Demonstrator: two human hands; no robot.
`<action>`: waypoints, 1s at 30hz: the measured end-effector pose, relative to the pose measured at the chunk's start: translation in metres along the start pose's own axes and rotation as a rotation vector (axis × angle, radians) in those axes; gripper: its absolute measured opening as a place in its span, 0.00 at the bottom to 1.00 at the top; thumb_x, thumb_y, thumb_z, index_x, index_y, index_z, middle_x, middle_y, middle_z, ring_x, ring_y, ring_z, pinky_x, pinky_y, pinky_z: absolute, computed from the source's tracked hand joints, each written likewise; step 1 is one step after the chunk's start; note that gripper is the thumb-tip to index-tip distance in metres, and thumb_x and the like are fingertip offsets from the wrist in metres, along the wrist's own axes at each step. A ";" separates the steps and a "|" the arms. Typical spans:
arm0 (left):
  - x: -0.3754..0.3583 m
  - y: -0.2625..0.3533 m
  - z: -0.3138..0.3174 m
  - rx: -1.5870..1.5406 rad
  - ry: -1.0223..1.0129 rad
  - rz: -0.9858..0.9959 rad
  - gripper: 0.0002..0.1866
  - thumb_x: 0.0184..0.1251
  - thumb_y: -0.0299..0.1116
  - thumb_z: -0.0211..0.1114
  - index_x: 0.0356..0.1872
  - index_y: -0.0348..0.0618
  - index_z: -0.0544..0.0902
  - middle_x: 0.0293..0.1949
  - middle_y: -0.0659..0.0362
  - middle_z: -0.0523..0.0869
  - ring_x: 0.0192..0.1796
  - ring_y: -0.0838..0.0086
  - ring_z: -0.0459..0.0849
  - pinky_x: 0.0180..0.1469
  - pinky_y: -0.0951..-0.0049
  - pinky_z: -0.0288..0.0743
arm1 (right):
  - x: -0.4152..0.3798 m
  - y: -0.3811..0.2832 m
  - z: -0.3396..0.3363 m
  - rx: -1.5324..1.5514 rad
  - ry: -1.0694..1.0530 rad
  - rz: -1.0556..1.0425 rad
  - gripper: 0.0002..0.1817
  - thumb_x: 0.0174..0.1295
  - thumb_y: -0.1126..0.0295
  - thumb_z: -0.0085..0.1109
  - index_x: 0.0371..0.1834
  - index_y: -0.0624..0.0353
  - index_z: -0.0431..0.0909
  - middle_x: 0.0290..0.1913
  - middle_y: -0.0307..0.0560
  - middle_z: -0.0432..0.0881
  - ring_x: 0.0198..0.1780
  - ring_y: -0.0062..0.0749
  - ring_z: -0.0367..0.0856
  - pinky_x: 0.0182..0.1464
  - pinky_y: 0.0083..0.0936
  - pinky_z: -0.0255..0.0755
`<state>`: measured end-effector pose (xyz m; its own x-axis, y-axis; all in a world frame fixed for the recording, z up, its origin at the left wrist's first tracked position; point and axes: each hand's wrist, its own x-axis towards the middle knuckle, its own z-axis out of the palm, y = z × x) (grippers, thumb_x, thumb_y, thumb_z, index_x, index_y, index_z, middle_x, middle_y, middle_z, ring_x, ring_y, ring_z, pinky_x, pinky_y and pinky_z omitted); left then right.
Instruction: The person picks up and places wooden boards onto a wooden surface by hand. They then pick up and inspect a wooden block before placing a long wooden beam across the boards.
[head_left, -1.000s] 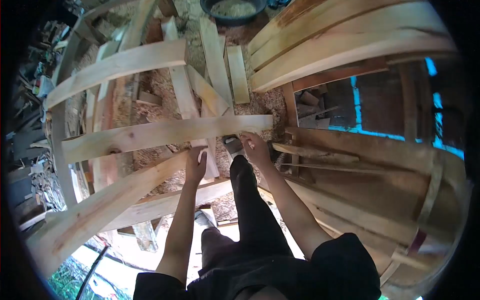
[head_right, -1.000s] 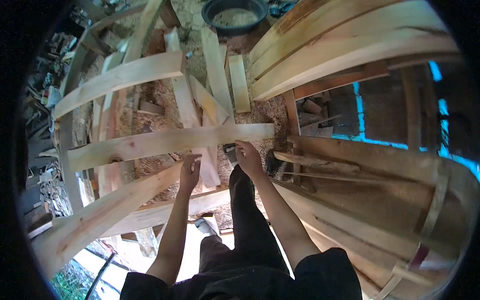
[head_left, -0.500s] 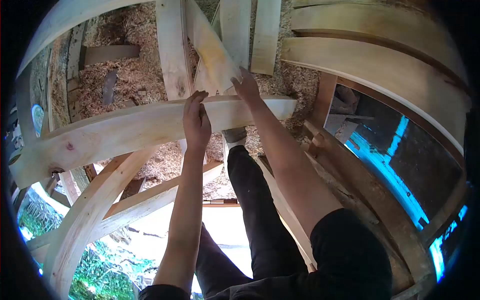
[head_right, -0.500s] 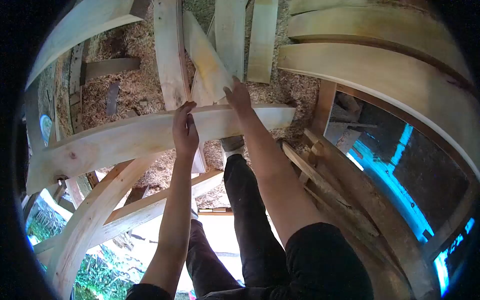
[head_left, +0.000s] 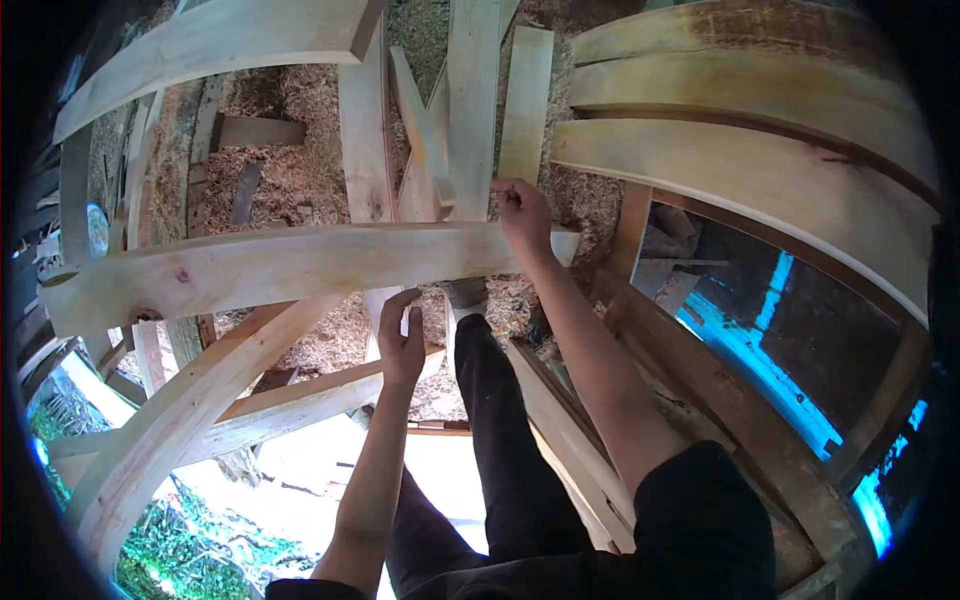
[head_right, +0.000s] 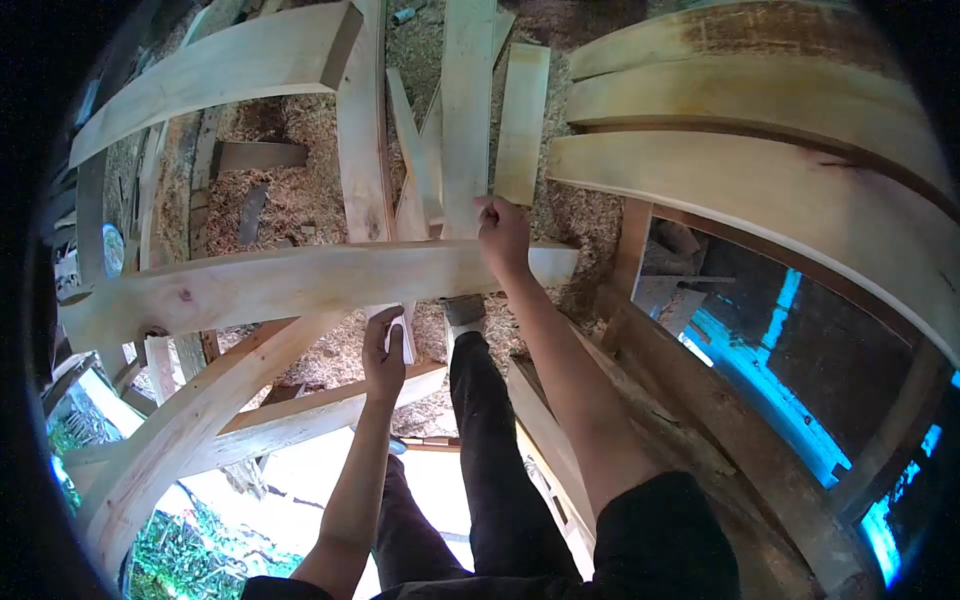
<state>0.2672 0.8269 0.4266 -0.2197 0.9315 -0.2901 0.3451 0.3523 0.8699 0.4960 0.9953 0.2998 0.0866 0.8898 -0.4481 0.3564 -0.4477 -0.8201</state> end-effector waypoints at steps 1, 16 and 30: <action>-0.006 0.002 0.002 -0.033 -0.007 -0.035 0.12 0.79 0.18 0.60 0.58 0.36 0.85 0.56 0.49 0.88 0.63 0.58 0.86 0.69 0.61 0.76 | -0.008 -0.019 -0.002 0.032 0.054 -0.063 0.20 0.66 0.70 0.65 0.61 0.59 0.87 0.39 0.54 0.91 0.41 0.36 0.91 0.48 0.34 0.83; -0.069 -0.060 -0.016 -0.099 -0.090 -0.153 0.15 0.86 0.24 0.56 0.66 0.36 0.82 0.62 0.54 0.85 0.65 0.71 0.83 0.70 0.69 0.73 | 0.052 0.082 0.077 -0.319 -0.233 0.223 0.34 0.64 0.49 0.74 0.65 0.65 0.84 0.59 0.66 0.89 0.62 0.56 0.89 0.63 0.45 0.82; -0.082 -0.124 0.026 -0.243 0.100 -0.477 0.14 0.82 0.18 0.56 0.62 0.37 0.82 0.60 0.52 0.85 0.64 0.66 0.85 0.68 0.67 0.77 | 0.114 0.154 0.179 0.088 -0.508 0.422 0.35 0.61 0.66 0.79 0.70 0.66 0.76 0.56 0.57 0.88 0.51 0.43 0.89 0.46 0.38 0.84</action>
<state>0.2657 0.7093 0.3321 -0.3905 0.6559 -0.6460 -0.0322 0.6915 0.7217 0.3940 1.0116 0.0589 -0.2553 0.4940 -0.8311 0.3087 -0.7730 -0.5543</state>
